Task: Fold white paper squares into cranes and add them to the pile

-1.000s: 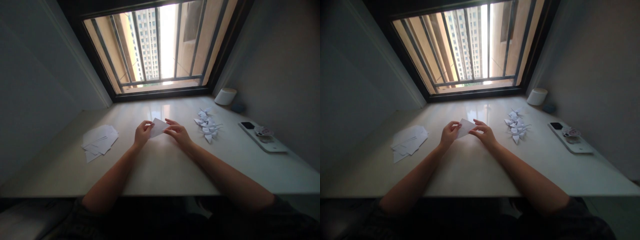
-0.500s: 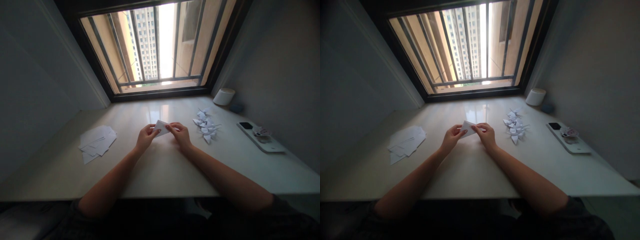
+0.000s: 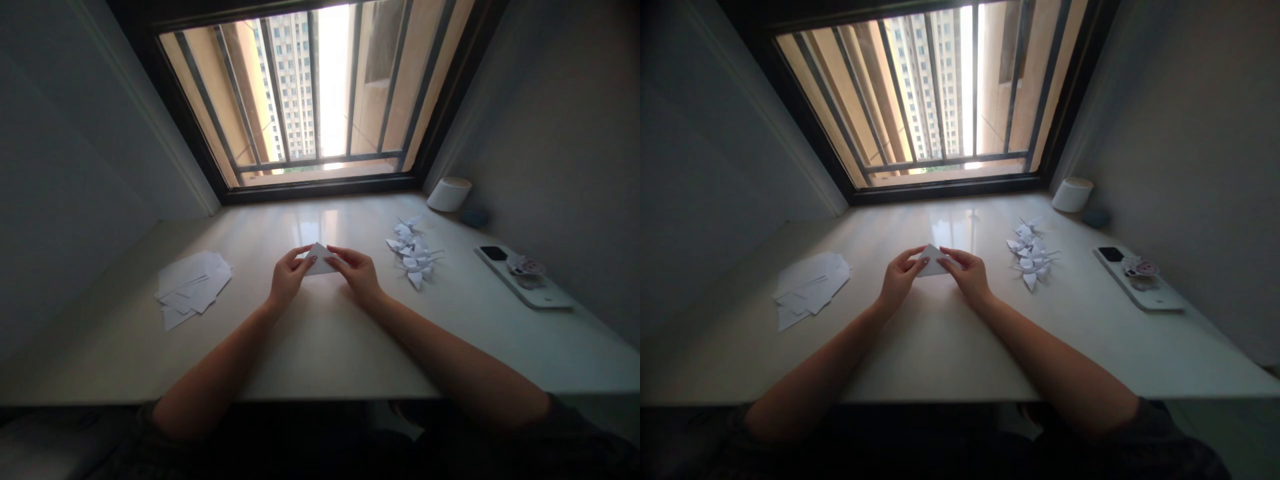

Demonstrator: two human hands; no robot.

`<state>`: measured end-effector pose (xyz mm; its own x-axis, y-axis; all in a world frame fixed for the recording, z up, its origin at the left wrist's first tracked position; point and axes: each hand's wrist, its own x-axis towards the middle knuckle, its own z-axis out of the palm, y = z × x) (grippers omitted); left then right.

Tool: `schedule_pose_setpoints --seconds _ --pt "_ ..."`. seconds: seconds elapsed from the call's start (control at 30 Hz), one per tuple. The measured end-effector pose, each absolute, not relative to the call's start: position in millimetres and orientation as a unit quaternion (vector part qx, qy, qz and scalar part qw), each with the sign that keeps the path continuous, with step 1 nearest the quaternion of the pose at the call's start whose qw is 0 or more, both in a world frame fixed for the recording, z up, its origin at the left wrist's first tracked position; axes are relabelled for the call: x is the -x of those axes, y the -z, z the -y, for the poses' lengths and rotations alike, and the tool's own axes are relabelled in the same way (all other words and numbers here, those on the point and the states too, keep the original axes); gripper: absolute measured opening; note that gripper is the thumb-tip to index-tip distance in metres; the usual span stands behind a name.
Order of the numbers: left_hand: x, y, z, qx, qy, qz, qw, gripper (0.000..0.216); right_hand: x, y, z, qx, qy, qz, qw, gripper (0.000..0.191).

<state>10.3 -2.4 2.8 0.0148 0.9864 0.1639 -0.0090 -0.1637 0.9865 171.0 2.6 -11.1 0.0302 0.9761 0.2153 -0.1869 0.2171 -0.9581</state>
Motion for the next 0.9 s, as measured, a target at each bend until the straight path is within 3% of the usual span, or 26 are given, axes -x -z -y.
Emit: schedule_pose_setpoints --seconds 0.73,0.9 --pt "-8.5 2.0 3.8 -0.599 -0.530 -0.500 0.332 0.038 -173.7 16.3 -4.4 0.402 -0.485 0.507 0.588 0.037" --pt "-7.6 3.3 2.4 -0.601 -0.516 -0.504 0.344 0.039 -174.3 17.7 -5.3 0.407 -0.466 0.527 0.582 0.035"
